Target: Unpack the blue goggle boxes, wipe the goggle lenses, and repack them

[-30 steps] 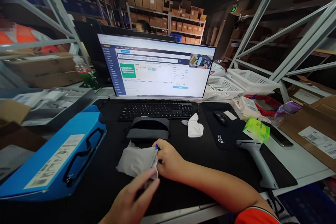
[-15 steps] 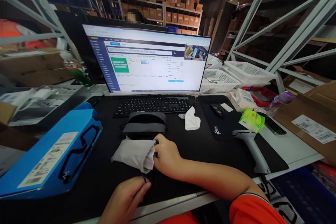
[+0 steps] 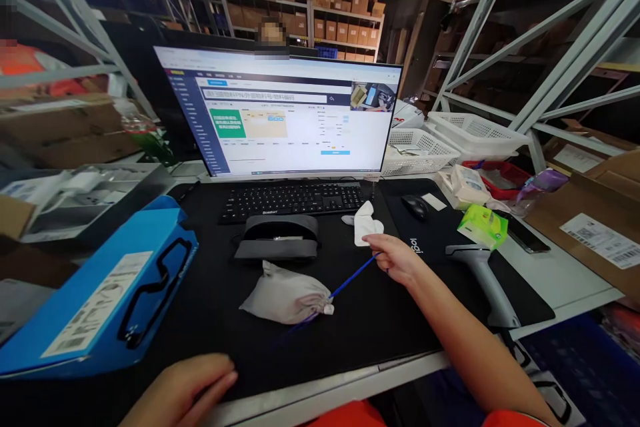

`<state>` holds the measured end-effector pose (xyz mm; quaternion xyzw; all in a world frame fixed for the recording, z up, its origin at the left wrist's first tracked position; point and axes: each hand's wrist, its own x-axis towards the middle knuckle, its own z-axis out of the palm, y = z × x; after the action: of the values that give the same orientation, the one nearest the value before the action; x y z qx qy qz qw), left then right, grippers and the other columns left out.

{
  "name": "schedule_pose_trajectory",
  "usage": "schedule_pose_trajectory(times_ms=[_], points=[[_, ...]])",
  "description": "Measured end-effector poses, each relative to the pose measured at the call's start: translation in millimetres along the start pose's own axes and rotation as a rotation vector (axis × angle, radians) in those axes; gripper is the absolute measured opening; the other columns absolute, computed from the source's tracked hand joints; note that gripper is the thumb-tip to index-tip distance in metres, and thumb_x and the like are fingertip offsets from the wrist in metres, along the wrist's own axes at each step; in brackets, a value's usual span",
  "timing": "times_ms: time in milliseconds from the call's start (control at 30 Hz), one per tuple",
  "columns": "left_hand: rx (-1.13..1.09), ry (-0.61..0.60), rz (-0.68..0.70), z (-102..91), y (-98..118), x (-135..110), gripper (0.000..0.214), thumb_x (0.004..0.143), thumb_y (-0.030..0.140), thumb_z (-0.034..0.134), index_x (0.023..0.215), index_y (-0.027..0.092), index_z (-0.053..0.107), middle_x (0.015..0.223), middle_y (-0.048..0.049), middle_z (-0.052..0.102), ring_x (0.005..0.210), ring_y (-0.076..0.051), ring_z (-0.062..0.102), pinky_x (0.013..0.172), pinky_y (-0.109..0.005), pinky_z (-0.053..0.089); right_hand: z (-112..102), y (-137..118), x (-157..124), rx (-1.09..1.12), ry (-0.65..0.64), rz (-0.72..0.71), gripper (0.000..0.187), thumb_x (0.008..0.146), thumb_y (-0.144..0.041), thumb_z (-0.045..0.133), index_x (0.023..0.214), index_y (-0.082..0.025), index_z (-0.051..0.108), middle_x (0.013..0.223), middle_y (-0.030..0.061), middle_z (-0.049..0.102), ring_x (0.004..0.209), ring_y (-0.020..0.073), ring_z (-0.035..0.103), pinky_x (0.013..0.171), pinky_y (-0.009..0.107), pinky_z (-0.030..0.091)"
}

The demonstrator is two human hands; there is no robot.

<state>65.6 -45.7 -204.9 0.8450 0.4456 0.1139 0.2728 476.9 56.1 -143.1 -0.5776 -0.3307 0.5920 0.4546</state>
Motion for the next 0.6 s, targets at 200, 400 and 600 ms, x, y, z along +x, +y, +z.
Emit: schedule_pose_trajectory(times_ms=[200, 400, 600], points=[[0.458, 0.576, 0.17, -4.5, 2, 34, 0.033, 0.105, 0.031, 0.037, 0.092, 0.022, 0.066, 0.078, -0.0014, 0.07, 0.065, -0.018, 0.069, 0.053, -0.029, 0.044, 56, 6, -26, -0.058, -0.082, -0.303, 0.049, 0.071, -0.047, 0.083, 0.108, -0.018, 0.068, 0.099, 0.0047, 0.064, 0.083, 0.0126, 0.064, 0.075, 0.024, 0.057], [0.503, 0.748, 0.118, -26.1, 8, 69, 0.02, 0.102, 0.028, 0.046, 0.106, 0.018, 0.062, 0.094, -0.0059, 0.073, 0.08, -0.021, 0.072, 0.065, -0.031, 0.056, 147, 42, -58, -1.214, -0.593, -0.626, 0.128, 0.062, -0.032, 0.096, 0.162, -0.014, 0.017, 0.149, 0.0263, 0.045, 0.134, 0.0383, 0.05, 0.111, 0.054, 0.046], [0.566, 0.66, 0.174, -41.7, -10, 116, 0.057, 0.074, 0.003, 0.07, 0.129, 0.011, 0.059, 0.125, -0.0188, 0.066, 0.116, -0.038, 0.061, 0.102, -0.059, 0.052, 160, 19, -59, -1.488, -0.565, -0.665, 0.065, 0.075, -0.013, 0.072, 0.138, -0.013, 0.056, 0.117, 0.0181, 0.07, 0.105, 0.0361, 0.067, 0.091, 0.051, 0.056]])
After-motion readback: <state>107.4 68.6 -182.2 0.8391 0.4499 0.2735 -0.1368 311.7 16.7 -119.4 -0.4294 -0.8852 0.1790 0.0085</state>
